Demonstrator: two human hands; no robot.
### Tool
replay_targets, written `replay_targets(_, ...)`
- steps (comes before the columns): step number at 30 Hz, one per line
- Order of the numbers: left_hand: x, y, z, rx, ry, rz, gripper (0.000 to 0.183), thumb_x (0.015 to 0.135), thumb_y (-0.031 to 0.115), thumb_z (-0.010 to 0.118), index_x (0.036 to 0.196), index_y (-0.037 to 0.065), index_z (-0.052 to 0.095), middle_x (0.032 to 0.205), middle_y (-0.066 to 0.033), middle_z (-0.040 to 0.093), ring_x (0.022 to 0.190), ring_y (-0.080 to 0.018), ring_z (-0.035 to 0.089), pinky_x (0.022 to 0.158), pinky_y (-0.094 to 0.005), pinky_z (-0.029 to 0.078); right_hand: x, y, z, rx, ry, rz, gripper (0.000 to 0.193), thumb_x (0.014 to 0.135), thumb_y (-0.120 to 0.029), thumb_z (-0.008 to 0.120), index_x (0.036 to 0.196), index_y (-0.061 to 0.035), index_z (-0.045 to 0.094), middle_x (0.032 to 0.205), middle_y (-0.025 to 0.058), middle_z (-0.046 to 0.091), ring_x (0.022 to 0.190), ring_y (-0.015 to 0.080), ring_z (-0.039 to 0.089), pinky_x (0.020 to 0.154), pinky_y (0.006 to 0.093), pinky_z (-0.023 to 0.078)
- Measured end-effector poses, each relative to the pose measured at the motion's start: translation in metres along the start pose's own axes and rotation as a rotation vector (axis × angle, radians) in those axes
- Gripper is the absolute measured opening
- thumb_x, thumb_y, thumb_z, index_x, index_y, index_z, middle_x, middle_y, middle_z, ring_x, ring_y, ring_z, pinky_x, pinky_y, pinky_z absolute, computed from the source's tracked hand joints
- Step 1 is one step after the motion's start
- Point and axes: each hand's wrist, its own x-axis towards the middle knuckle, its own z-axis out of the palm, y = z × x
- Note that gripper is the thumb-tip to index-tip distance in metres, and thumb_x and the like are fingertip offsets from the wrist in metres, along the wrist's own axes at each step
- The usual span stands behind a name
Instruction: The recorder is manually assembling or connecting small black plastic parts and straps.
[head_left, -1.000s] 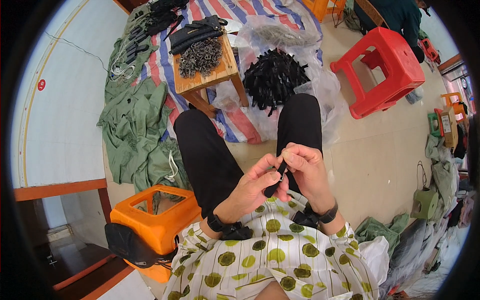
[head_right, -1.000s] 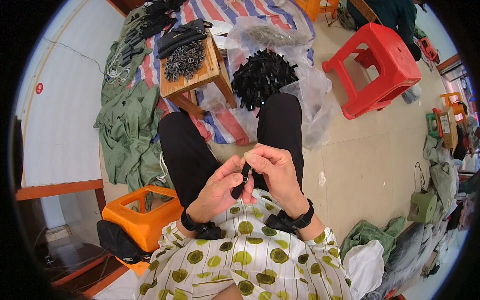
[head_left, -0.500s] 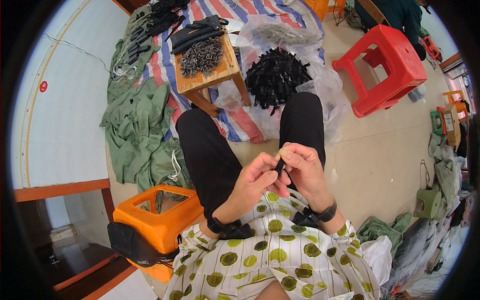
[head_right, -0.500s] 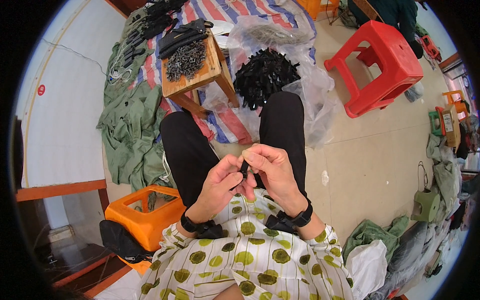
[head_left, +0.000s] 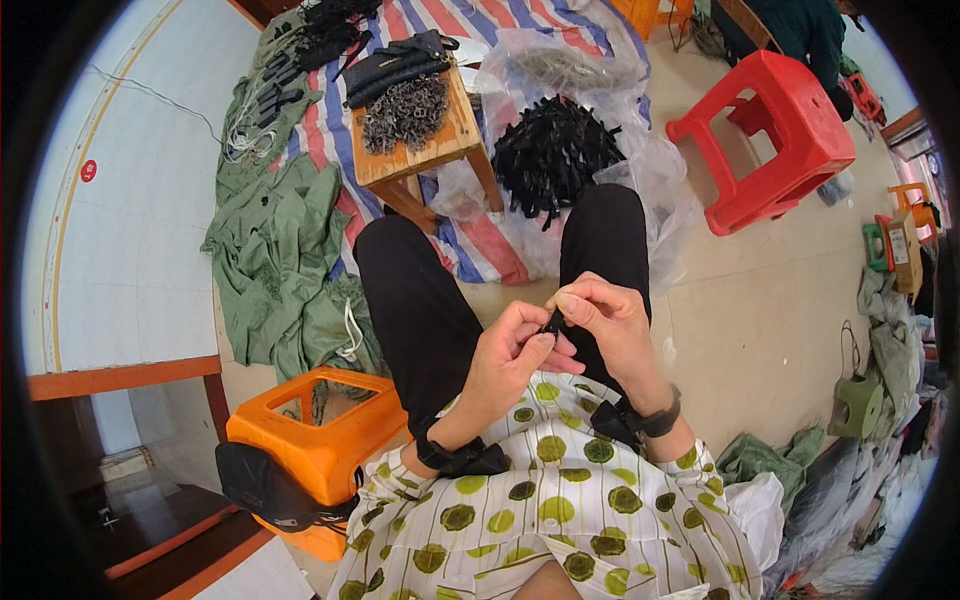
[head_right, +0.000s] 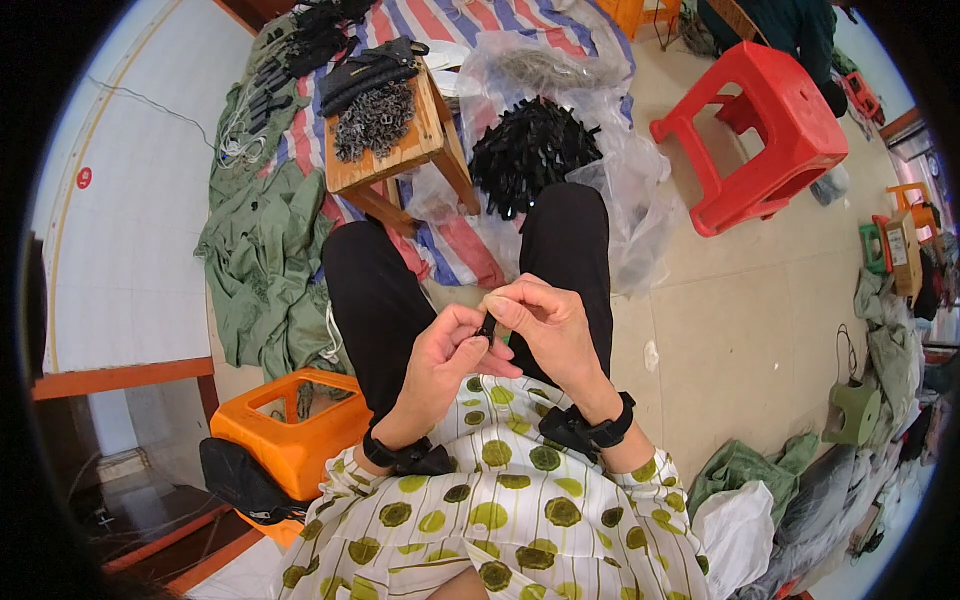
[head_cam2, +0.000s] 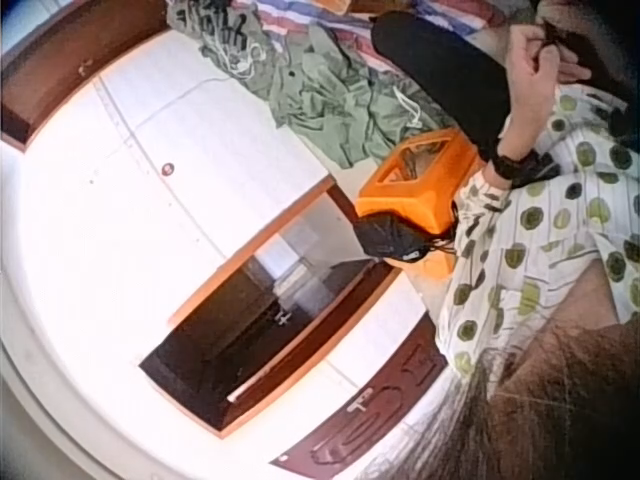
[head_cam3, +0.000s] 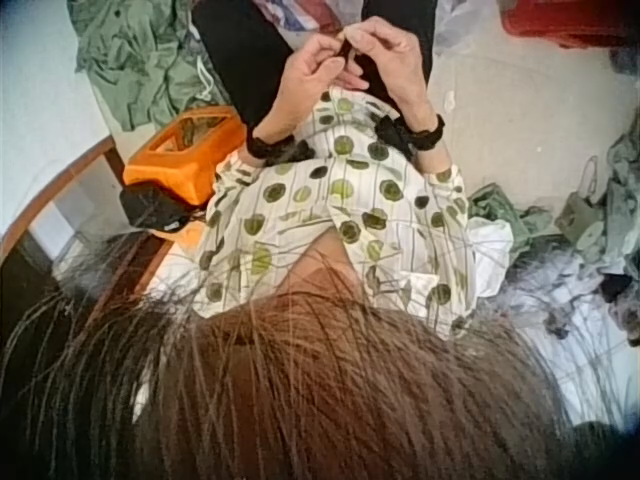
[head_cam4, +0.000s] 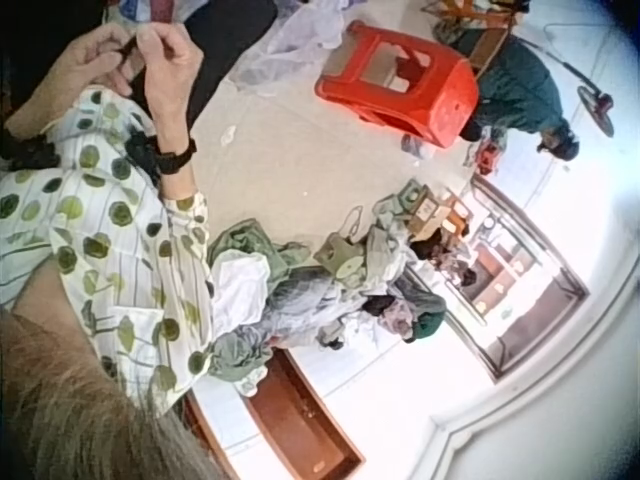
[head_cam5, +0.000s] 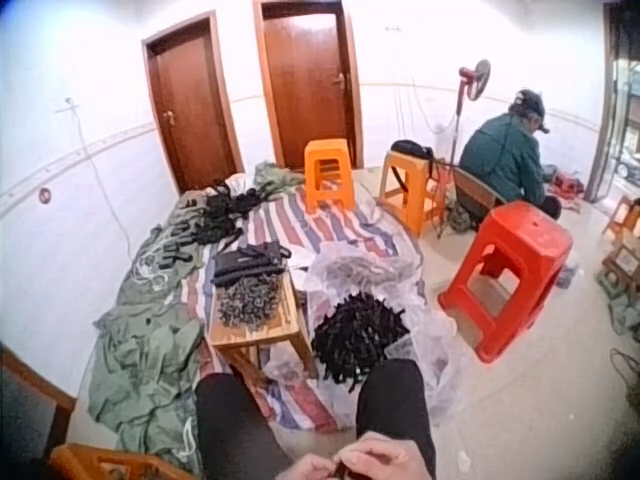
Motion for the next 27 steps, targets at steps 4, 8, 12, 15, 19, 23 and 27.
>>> replay_targets(4, -0.002, 0.003, 0.001, 0.055, 0.011, 0.013, 0.014, 0.095, 0.009, 0.042, 0.104, -0.002, 0.041, 0.087, -0.0161, 0.06, 0.079, -0.0298, 0.066, 0.073, -0.0334, 0.054, -0.002, -0.006, 0.003, 0.163, -0.003, 0.084, 0.015, 0.086, -0.01, 0.061, 0.09, 0.004, 0.066, 0.076, 0.003, 0.058, 0.066, 0.0071, 0.053, 0.06, 0.0202, 0.043)
replay_targets(8, -0.003, 0.002, 0.0, 0.043, 0.026, 0.019, 0.013, 0.095, 0.01, 0.042, 0.103, -0.001, 0.042, 0.087, -0.0158, 0.06, 0.078, -0.0294, 0.066, 0.073, -0.0331, 0.054, -0.003, -0.002, 0.002, 0.058, 0.021, 0.033, 0.015, 0.086, -0.01, 0.062, 0.091, 0.0032, 0.067, 0.075, 0.0033, 0.059, 0.065, 0.0075, 0.054, 0.058, 0.02, 0.043)
replay_targets(12, -0.003, -0.001, -0.002, 0.036, 0.035, 0.025, 0.013, 0.095, 0.009, 0.04, 0.102, -0.001, 0.04, 0.087, -0.0165, 0.059, 0.077, -0.0281, 0.066, 0.071, -0.0321, 0.054, -0.005, -0.004, 0.005, -0.023, 0.037, 0.028, 0.015, 0.085, -0.01, 0.062, 0.091, 0.0022, 0.068, 0.073, 0.0028, 0.059, 0.065, 0.0071, 0.055, 0.059, 0.0202, 0.043)
replay_targets(15, -0.001, -0.003, -0.003, 0.064, 0.04, 0.026, 0.011, 0.095, 0.007, 0.039, 0.101, -0.002, 0.039, 0.087, -0.017, 0.059, 0.076, -0.0263, 0.067, 0.068, -0.0301, 0.055, -0.006, -0.002, 0.005, -0.036, 0.033, 0.016, 0.014, 0.084, -0.009, 0.063, 0.091, 0.0012, 0.068, 0.072, 0.0029, 0.06, 0.065, 0.0069, 0.055, 0.059, 0.0205, 0.043)
replay_targets(19, 0.0, -0.002, -0.005, 0.151, 0.06, -0.018, 0.006, 0.093, 0.004, 0.041, 0.097, 0.0, 0.041, 0.084, -0.0143, 0.059, 0.074, -0.0251, 0.066, 0.068, -0.0307, 0.056, -0.006, -0.001, 0.005, -0.045, 0.028, 0.007, 0.013, 0.084, -0.009, 0.063, 0.091, 0.0009, 0.068, 0.072, 0.003, 0.06, 0.065, 0.0071, 0.055, 0.059, 0.0209, 0.044)
replay_targets(23, 0.0, -0.001, -0.007, 0.224, 0.064, -0.021, 0.005, 0.092, 0.002, 0.04, 0.097, -0.001, 0.041, 0.084, -0.0146, 0.059, 0.074, -0.0247, 0.066, 0.068, -0.0309, 0.056, -0.006, 0.003, 0.006, -0.145, 0.019, -0.039, 0.013, 0.083, -0.008, 0.063, 0.09, 0.0012, 0.068, 0.073, 0.0032, 0.06, 0.065, 0.0075, 0.056, 0.059, 0.0212, 0.044)
replay_targets(27, 0.0, -0.003, -0.005, 0.187, 0.083, -0.028, 0.006, 0.092, 0.002, 0.039, 0.096, -0.001, 0.041, 0.084, -0.0154, 0.059, 0.074, -0.0246, 0.066, 0.067, -0.0311, 0.056, -0.003, 0.003, 0.005, -0.066, 0.022, 0.023, 0.012, 0.083, -0.007, 0.063, 0.089, 0.0012, 0.068, 0.074, 0.0036, 0.06, 0.065, 0.0078, 0.056, 0.058, 0.021, 0.045)
